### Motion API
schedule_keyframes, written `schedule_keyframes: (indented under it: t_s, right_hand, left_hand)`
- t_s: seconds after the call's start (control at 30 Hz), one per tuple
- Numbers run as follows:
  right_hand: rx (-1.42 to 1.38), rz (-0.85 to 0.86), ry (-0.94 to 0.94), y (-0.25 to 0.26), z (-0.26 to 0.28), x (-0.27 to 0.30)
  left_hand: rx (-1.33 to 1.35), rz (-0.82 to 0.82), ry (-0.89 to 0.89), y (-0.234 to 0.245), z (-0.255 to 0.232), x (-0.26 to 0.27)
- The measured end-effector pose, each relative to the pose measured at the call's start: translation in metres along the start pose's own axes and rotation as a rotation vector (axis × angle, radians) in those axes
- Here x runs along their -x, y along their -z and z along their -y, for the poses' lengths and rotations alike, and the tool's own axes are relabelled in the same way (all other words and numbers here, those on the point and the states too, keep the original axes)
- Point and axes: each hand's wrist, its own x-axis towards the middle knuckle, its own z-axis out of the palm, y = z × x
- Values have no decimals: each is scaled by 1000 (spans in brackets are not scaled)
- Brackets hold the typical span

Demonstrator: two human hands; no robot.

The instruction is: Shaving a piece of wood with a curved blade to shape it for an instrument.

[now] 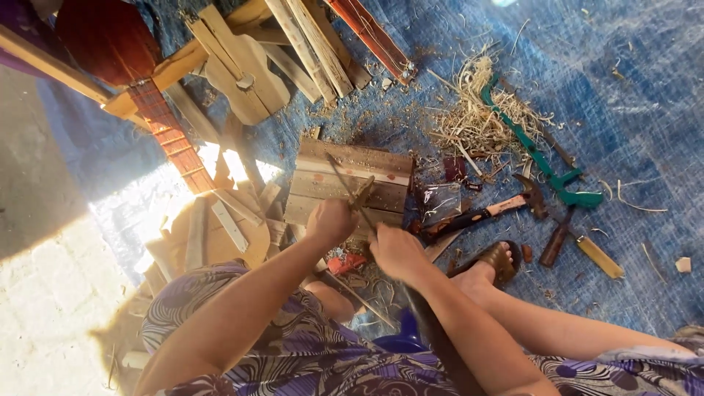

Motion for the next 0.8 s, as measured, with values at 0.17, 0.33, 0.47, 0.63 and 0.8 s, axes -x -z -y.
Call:
schedule_keyframes:
  t_s: [0.17, 0.33, 0.47, 0.63, 0.8]
  right_hand:
    - [-102, 16, -97, 14, -16, -11]
    - [-212, -170, 176, 49, 38, 44]
    - [-60, -82, 117, 10, 3, 0]
    - [-340, 25, 5, 7, -17, -22]
    - [-384, -43, 95, 48, 36, 36]
  left_hand:
    - [14, 38, 7, 26, -17, 23]
    - [9, 22, -13, 38, -20, 24]
    - [50, 19, 9, 3, 2, 0]
    - [32, 17, -5, -1, 6, -3]
    - [14, 39, -47, -4, 7, -8]
